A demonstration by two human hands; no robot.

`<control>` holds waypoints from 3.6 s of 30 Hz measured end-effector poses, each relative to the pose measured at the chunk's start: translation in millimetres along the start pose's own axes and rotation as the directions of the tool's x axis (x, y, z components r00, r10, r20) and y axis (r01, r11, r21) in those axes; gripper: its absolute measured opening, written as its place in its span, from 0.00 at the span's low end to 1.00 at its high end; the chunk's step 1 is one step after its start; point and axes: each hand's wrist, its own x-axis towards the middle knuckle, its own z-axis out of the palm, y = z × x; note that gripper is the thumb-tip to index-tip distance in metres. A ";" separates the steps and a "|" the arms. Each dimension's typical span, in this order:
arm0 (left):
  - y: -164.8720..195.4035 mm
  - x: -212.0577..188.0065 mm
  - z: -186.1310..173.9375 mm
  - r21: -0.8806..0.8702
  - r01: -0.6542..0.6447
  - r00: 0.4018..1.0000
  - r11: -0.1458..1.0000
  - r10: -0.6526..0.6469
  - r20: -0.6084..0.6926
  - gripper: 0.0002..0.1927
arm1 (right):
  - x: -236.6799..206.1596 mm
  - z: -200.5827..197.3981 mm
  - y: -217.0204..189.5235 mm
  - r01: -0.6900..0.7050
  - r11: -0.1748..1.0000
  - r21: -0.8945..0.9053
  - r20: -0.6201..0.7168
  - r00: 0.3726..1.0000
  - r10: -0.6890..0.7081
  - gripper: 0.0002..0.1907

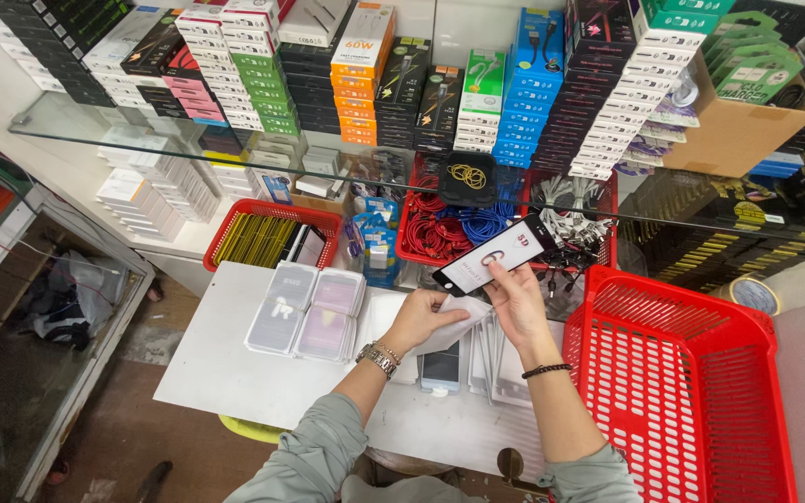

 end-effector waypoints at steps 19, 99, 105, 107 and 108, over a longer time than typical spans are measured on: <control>5.4 0.0 -5.7 -0.389 0.231 0.973 0.892 -0.213 0.088 0.16 | 22.0 -2.4 -46.2 0.061 0.736 -0.674 0.084 0.996 -0.005 0.32; -32.9 18.5 130.9 -0.223 0.588 0.788 0.777 -0.613 -0.061 0.42 | -81.4 -104.3 55.0 -0.634 0.714 -0.297 -0.678 0.667 0.309 0.41; -41.5 -0.3 103.5 -0.349 0.340 0.940 0.874 -0.307 0.147 0.38 | -101.4 -85.1 57.8 -0.088 0.780 -0.619 -0.354 0.918 -0.177 0.38; -41.5 -1.9 98.2 -0.300 0.251 0.965 0.920 -0.212 0.155 0.41 | -109.0 -75.0 53.0 -0.038 0.808 -0.588 -0.304 0.936 -0.178 0.37; -41.7 -2.6 97.1 -0.257 0.203 0.974 0.945 -0.166 0.157 0.45 | -112.2 -71.0 50.5 -0.032 0.790 -0.612 -0.298 0.935 -0.193 0.35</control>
